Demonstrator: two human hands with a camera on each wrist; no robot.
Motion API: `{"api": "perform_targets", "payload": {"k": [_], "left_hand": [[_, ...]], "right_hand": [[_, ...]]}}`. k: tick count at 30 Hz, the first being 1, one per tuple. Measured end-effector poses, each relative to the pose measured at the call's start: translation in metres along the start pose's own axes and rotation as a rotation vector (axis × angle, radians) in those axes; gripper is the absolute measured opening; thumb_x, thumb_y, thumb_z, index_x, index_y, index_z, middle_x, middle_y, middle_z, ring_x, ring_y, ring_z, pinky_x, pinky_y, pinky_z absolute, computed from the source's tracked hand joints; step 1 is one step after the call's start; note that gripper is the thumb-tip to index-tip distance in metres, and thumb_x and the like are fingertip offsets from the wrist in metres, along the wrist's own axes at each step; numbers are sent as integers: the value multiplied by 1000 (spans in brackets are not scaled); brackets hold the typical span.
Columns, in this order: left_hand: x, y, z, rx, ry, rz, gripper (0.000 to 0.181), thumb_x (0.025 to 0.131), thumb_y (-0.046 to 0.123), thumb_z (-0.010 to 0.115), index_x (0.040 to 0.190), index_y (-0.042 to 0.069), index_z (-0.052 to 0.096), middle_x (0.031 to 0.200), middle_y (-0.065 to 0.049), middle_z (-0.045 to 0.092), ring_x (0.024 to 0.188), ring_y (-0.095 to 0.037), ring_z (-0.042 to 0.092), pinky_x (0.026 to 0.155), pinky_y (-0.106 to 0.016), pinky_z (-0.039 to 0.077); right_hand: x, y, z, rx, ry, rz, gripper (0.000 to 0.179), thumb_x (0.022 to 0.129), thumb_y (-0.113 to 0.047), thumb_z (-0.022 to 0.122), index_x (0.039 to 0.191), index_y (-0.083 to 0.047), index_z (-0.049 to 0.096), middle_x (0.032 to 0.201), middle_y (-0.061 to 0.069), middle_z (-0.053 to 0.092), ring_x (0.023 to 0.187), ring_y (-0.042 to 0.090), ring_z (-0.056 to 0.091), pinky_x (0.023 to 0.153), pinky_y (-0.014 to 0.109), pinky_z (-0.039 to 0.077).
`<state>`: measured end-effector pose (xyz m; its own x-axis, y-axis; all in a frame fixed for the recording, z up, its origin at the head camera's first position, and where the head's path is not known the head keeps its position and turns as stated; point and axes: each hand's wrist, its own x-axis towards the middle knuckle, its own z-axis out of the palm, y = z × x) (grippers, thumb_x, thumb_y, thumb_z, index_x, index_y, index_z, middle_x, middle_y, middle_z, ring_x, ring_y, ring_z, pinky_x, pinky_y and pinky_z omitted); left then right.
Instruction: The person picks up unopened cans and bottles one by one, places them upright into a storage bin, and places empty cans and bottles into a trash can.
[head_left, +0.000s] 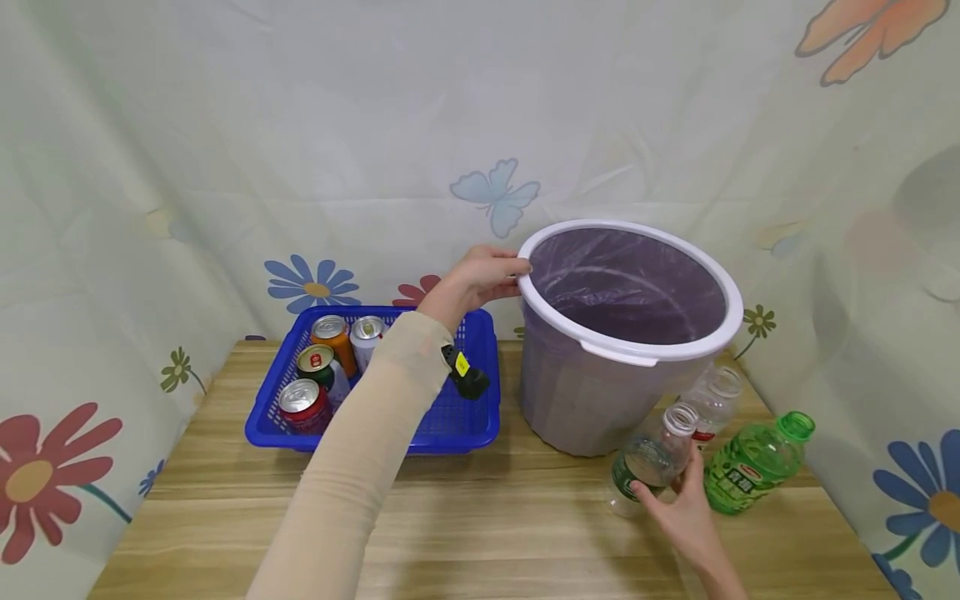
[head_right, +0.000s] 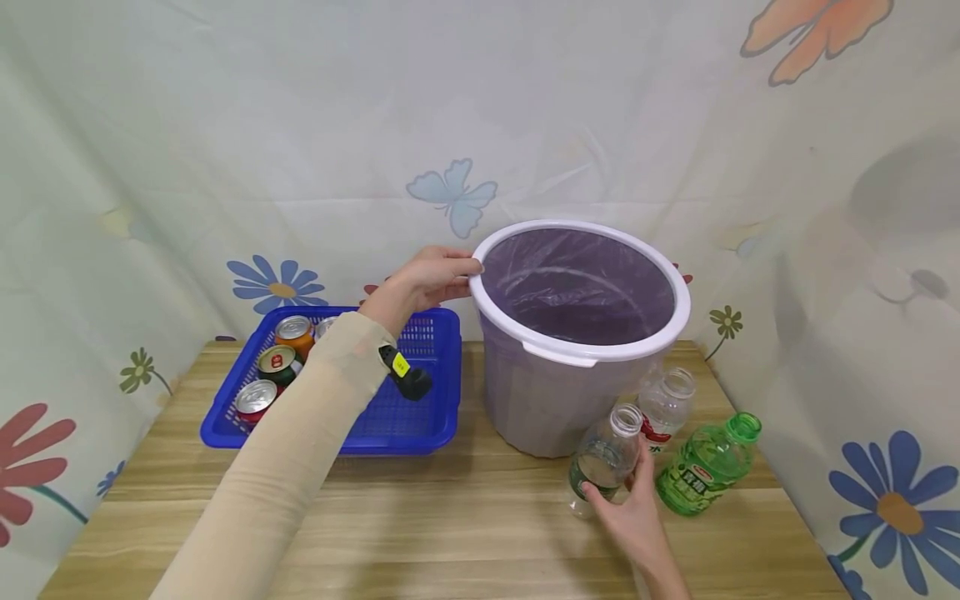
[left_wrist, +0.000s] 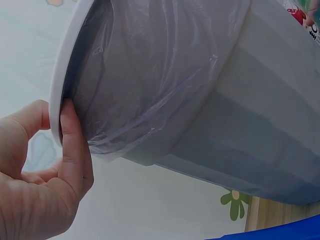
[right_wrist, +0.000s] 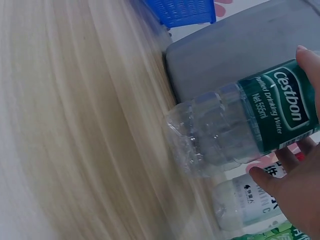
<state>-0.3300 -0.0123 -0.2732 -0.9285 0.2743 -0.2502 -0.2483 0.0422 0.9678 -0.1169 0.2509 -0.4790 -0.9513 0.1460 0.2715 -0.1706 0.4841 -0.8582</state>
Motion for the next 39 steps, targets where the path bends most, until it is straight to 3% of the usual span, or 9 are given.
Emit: {"api": "perform_targets", "payload": {"k": [13,23,32,39], "left_hand": [[0,-1,-2,0,-3,-7,45,86,8,62,129,1,50,116,-14,58,83,-18,62,79,-30,55],[-3,-1,-1,-7,9,12,45,85,7,62,128,-1,51,107,-13,60,86,-20,63,76,-29,55],[0,-1,0,-1,0,-16,48,86,9,62,132,2,48,116,-13,57,82,-17,61,80,-29,54],[0,-1,2,-13,-7,-1,47,86,7,61,131,0,48,111,-12,58,80,-16,60,79,-28,55]], "right_hand": [[2,4,11,56,35,-58,85,75,5,71,140,-3,16,132,4,34,110,-8,38,87,2,33],[1,4,11,20,28,73,85,79,-5,70,140,-3,11,130,17,34,105,-11,34,84,-2,28],[0,8,13,14,89,80,87,77,-1,71,141,-4,13,131,16,33,105,-9,33,82,-1,29],[1,7,10,14,126,114,85,77,-1,71,141,-7,15,130,12,34,105,-6,35,83,0,30]]}}
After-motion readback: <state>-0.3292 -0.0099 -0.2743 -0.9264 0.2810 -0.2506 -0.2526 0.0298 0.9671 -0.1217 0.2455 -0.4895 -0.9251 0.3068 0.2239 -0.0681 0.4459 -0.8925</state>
